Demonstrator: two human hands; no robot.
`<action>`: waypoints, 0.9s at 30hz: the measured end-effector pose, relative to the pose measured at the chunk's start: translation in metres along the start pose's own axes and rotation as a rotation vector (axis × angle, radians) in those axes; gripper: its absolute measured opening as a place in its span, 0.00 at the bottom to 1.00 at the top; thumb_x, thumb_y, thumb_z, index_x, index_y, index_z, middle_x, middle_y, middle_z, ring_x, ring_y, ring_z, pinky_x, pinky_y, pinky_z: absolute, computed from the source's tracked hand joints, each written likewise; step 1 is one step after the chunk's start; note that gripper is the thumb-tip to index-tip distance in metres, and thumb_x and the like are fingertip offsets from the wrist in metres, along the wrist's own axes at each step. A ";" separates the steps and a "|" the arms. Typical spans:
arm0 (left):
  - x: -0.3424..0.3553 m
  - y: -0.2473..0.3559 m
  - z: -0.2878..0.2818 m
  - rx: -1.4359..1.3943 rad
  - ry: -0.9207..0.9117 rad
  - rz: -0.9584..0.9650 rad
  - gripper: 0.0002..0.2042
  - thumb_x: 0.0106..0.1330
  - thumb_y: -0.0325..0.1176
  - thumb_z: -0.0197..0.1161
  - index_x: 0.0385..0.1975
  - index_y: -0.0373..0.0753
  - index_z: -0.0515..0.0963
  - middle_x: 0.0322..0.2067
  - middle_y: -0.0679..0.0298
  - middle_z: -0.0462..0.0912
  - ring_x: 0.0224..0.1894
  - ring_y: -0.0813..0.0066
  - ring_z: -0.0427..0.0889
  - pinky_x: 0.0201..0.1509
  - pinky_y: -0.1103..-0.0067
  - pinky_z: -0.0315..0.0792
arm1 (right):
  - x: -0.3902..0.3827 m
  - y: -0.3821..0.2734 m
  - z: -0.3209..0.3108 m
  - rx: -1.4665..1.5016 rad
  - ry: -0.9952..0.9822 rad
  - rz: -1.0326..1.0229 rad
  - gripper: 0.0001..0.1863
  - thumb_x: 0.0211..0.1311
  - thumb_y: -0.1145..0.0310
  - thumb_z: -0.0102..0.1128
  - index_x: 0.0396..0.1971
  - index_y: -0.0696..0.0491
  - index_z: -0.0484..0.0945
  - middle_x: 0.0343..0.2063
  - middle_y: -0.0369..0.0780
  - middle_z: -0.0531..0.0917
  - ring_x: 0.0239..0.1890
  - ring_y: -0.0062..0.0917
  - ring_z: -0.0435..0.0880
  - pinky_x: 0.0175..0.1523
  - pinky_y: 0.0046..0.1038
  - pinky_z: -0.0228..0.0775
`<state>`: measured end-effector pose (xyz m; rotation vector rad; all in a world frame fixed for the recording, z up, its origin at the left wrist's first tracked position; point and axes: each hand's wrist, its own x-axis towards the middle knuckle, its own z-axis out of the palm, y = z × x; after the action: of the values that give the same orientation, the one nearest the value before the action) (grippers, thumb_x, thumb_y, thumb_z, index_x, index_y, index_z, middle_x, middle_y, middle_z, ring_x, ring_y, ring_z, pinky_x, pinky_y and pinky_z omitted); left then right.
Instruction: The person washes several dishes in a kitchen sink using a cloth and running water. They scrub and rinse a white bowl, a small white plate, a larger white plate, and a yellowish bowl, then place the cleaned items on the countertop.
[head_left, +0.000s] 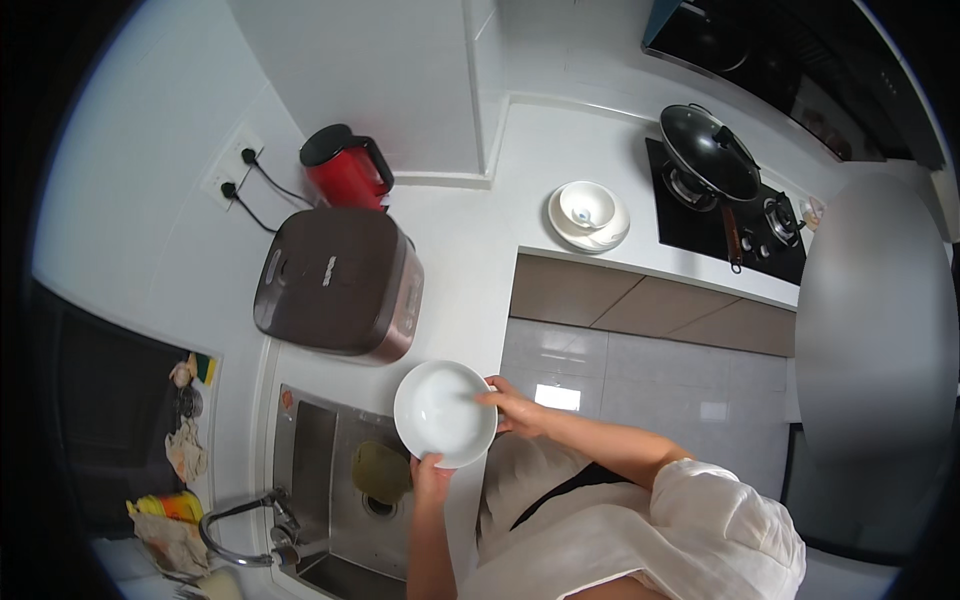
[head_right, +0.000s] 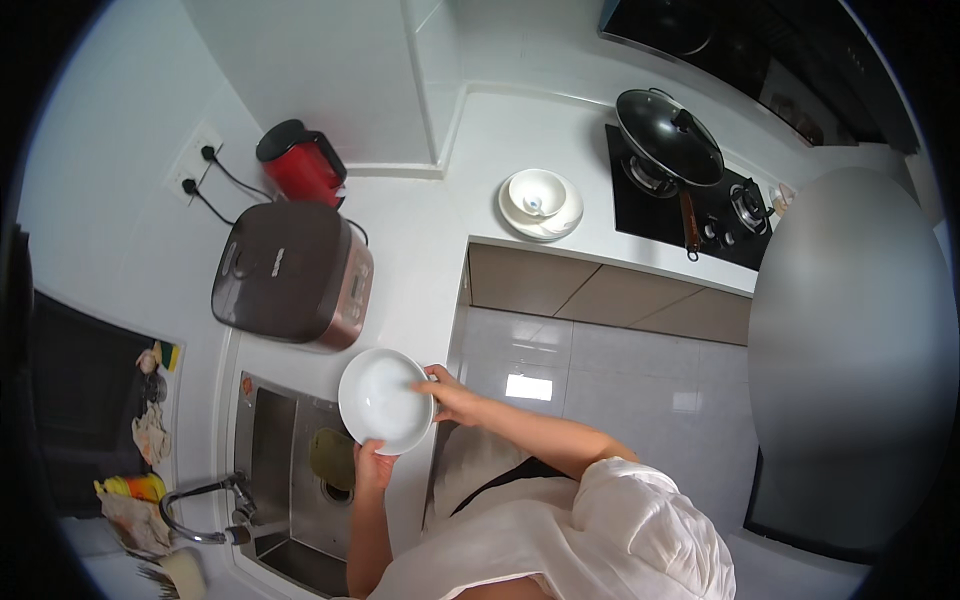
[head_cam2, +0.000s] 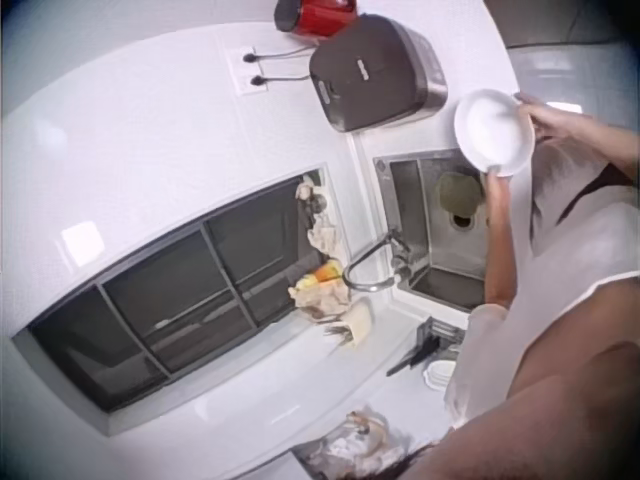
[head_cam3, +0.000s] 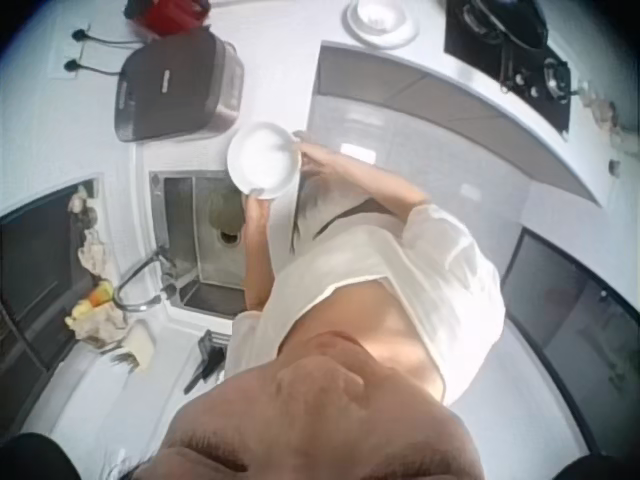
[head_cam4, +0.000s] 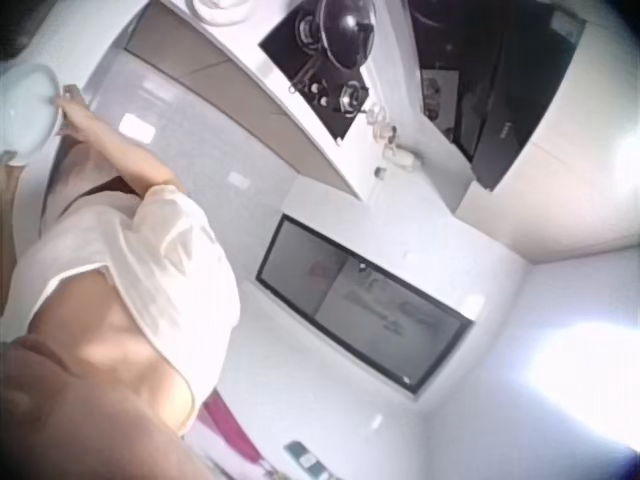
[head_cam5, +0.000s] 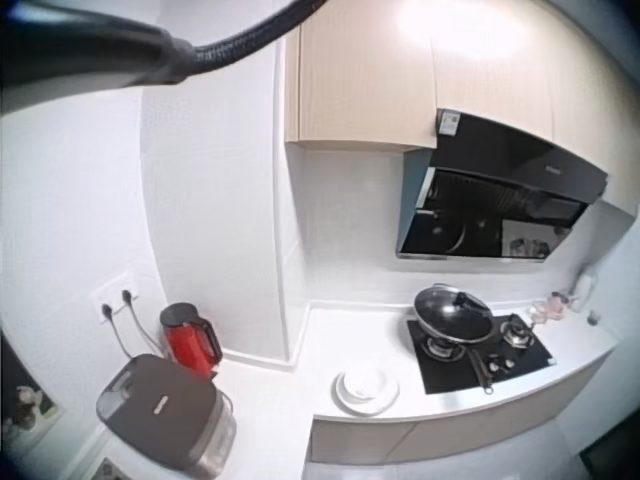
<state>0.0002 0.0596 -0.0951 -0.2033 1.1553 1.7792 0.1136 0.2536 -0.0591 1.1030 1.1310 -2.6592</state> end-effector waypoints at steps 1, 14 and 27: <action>0.006 -0.003 0.008 -0.024 0.008 0.001 0.29 0.45 0.21 0.49 0.54 0.36 0.60 0.47 0.54 0.69 0.48 0.58 0.73 0.45 0.61 0.74 | 0.011 -0.006 -0.030 -0.071 -0.049 0.047 0.38 0.48 0.39 0.54 0.53 0.46 0.58 0.49 0.38 0.61 0.51 0.29 0.61 0.50 0.42 0.62; -0.001 0.021 0.073 0.045 0.132 0.040 0.31 0.40 0.23 0.51 0.52 0.36 0.62 0.44 0.57 0.71 0.44 0.61 0.75 0.42 0.68 0.74 | 0.096 -0.205 -0.315 0.073 0.879 -0.339 0.22 0.62 0.60 0.44 0.45 0.65 0.58 0.28 0.49 0.75 0.21 0.35 0.79 0.21 0.34 0.75; 0.086 0.026 0.144 0.204 -0.074 -0.056 0.32 0.44 0.22 0.48 0.57 0.37 0.56 0.49 0.53 0.67 0.50 0.53 0.71 0.45 0.59 0.72 | 0.012 -0.253 -0.334 0.154 0.822 -0.466 0.16 0.55 0.76 0.42 0.41 0.72 0.62 0.25 0.51 0.78 0.20 0.35 0.81 0.25 0.29 0.78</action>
<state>-0.0164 0.2228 -0.0515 -0.0476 1.2559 1.5946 0.2269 0.6568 -0.0719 2.3552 1.4312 -2.6737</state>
